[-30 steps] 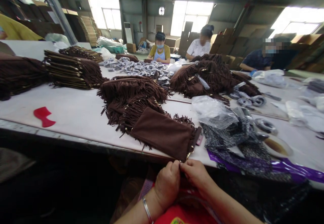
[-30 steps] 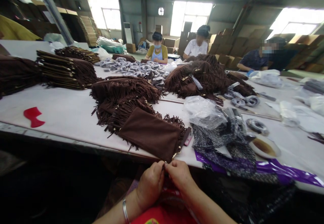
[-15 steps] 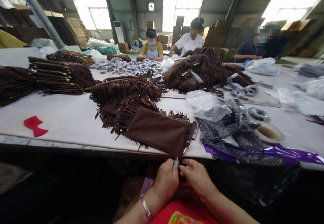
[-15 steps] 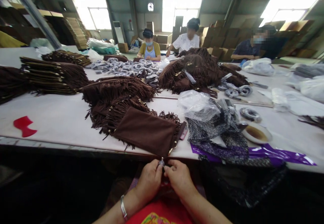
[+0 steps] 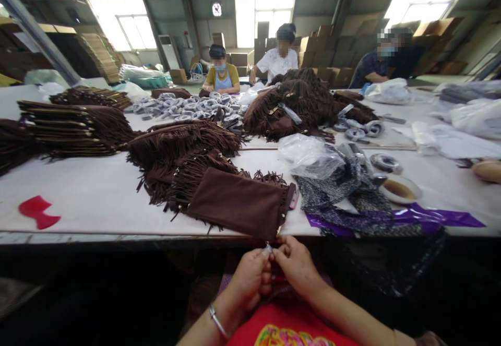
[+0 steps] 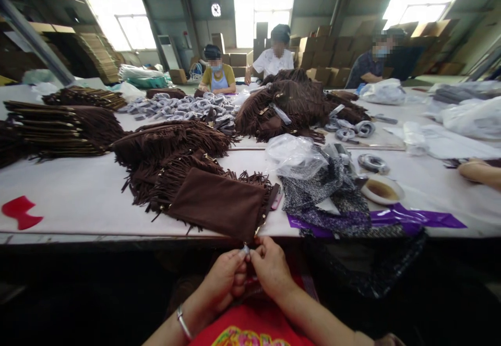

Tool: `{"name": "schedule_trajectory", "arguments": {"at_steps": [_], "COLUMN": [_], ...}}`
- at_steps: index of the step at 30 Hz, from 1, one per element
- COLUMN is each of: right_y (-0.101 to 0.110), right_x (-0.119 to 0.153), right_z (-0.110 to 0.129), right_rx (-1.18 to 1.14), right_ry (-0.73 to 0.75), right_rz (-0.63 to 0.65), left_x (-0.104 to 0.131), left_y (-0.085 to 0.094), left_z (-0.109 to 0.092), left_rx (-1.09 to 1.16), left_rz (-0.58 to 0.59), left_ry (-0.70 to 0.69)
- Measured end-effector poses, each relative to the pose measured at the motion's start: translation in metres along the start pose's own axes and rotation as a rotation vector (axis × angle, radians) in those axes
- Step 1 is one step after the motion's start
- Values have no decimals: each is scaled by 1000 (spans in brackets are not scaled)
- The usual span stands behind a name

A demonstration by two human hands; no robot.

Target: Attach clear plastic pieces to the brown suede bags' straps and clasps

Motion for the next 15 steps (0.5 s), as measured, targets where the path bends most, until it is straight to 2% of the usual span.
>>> {"name": "schedule_trajectory", "arguments": {"at_steps": [4,7,10,15], "right_y": [0,-2,-4,0], "right_x": [-2,-4,-6,-14], "right_z": [3,4,4,0], "right_rx": [-26,-196,-400,-563], "right_ry": [-20,-89,-200,-323], "right_rz": [-4,28,152,435], "left_x": [1,-3,-6,-6], "left_y": [3,9,16,17], "left_z": [1,6,10,9], "left_rx": [168,301,430,570], "left_rz": [86,166,252,349], "left_ry": [33,77,129,209]}}
Point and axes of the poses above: each hand's wrist, its own x-axis away from the middle knuckle, its own y-axis out of the back of the hand, z = x × y, the point moved 1 cm from there along -x, towards the middle knuckle, and after that the axes turned 3 degrees about z, right-handed, at the moved point
